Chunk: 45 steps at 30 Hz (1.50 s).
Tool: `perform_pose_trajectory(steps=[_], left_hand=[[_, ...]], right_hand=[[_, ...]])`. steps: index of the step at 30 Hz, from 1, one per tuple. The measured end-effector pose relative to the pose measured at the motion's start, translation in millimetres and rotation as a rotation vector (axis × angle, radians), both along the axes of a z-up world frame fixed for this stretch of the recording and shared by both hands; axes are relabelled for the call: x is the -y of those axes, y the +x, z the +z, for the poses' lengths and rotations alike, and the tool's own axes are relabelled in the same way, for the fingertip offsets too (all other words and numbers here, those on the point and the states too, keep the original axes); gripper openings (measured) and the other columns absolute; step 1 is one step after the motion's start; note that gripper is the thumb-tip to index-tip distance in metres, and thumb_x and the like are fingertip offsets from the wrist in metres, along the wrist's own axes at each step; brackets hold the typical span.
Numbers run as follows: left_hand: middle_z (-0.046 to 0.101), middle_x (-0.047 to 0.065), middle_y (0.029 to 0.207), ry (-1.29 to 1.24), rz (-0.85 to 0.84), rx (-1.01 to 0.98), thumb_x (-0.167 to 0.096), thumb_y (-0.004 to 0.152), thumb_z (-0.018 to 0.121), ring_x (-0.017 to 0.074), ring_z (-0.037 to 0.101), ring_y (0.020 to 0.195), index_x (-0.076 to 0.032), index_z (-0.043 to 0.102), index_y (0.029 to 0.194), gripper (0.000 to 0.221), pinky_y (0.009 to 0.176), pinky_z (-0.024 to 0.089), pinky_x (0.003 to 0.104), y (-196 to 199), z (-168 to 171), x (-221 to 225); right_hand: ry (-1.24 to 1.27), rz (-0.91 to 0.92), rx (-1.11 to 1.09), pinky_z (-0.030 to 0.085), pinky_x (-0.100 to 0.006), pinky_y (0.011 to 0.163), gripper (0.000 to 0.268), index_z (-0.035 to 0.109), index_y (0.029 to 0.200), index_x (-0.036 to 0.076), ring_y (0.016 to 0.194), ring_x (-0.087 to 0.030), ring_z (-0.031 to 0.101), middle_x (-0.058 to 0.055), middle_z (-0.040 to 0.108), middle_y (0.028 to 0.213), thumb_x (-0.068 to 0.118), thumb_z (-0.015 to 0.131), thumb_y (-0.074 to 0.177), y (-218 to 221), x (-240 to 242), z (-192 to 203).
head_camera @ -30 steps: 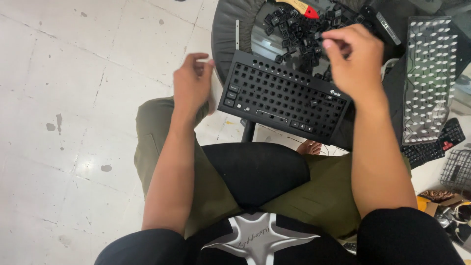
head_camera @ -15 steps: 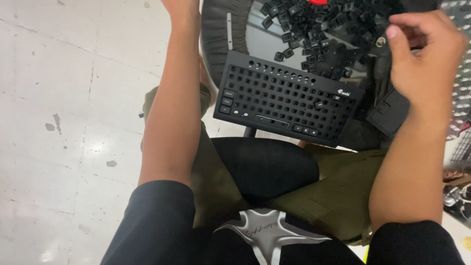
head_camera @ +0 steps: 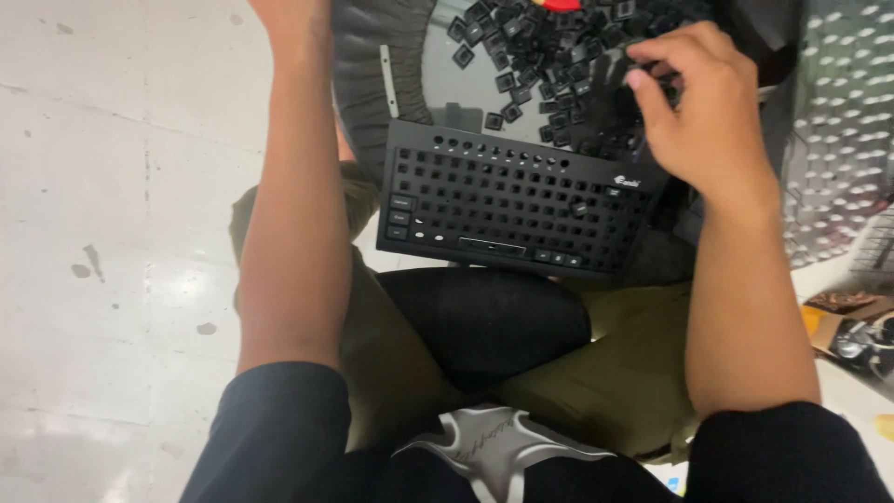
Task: The person is manually installing individual keycaps onto a mechanical keyboard frame by selecting them from a pile and pressing them into place.
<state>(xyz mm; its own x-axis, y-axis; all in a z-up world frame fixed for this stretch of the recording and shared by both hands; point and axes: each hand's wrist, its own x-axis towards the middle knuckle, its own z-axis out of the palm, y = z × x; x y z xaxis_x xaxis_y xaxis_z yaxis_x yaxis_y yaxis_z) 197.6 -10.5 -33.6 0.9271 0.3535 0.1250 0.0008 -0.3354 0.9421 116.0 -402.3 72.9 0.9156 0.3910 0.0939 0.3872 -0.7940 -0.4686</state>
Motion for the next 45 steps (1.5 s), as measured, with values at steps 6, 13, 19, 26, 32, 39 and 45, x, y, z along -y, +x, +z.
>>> perform_pose_trajectory(steps=[6,13,19,26,32,39,45], left_hand=[[0.043,-0.001,0.071,0.002,-0.058,0.118,-0.017,0.101,0.064,0.0129,0.033,0.069,-0.011,0.041,0.079,0.032,0.061,0.033,0.031,25,8,26],[0.042,-0.002,0.064,0.119,-0.102,0.152,-0.027,0.109,0.063,0.0104,0.036,0.063,-0.012,0.043,0.077,0.04,0.06,0.034,0.031,38,12,36],[0.073,0.006,0.079,0.179,-0.137,0.258,-0.026,0.103,0.064,0.0173,0.069,0.069,-0.007,0.066,0.092,0.022,0.065,0.054,0.034,42,17,43],[0.074,0.003,0.09,0.175,-0.335,0.288,-0.016,0.106,0.059,0.016,0.068,0.075,-0.009,0.069,0.106,0.013,0.067,0.052,0.03,34,44,57],[0.074,0.004,0.089,0.169,-0.345,0.284,-0.014,0.105,0.061,0.0162,0.068,0.075,-0.008,0.07,0.103,0.011,0.066,0.053,0.03,35,40,59],[0.074,0.005,0.091,0.198,-0.359,0.308,-0.012,0.105,0.062,0.017,0.07,0.079,-0.005,0.071,0.105,0.012,0.069,0.055,0.03,38,32,60],[0.074,0.006,0.091,0.213,-0.367,0.314,-0.012,0.106,0.062,0.0173,0.07,0.079,-0.004,0.072,0.106,0.013,0.069,0.055,0.031,37,33,59]], right_hand=[[-0.004,-0.066,0.028,0.051,-0.043,0.092,0.019,0.077,0.123,-0.003,0.105,-0.035,0.064,-0.02,0.065,0.116,0.001,0.071,0.106,4,1,-8],[-0.07,-0.186,-0.183,0.054,-0.045,0.081,0.032,0.073,0.124,0.003,0.085,-0.027,0.064,-0.011,0.066,0.112,0.013,0.083,0.095,2,-28,-17],[-0.178,-0.257,-0.32,0.054,-0.051,0.08,0.045,0.07,0.126,0.004,0.103,-0.033,0.063,-0.012,0.06,0.118,0.037,0.077,0.098,6,-47,-23],[-0.085,-0.206,-0.353,0.052,-0.042,0.068,0.014,0.074,0.105,0.011,0.078,-0.023,0.065,-0.003,0.068,0.102,0.023,0.075,0.098,7,-50,-27],[-0.132,-0.143,0.037,0.047,-0.058,0.106,0.044,0.067,0.132,0.005,0.126,-0.039,0.051,-0.02,0.056,0.138,0.036,0.072,0.101,9,-70,-25],[-0.219,-0.033,0.055,0.051,-0.06,0.095,0.039,0.062,0.139,0.012,0.132,-0.042,0.045,-0.018,0.049,0.144,0.025,0.067,0.103,-13,-99,-39],[-0.059,-0.009,-0.011,0.061,-0.054,0.073,0.028,0.069,0.124,-0.003,0.117,-0.041,0.053,-0.02,0.058,0.123,-0.006,0.063,0.097,-8,-86,-41]])
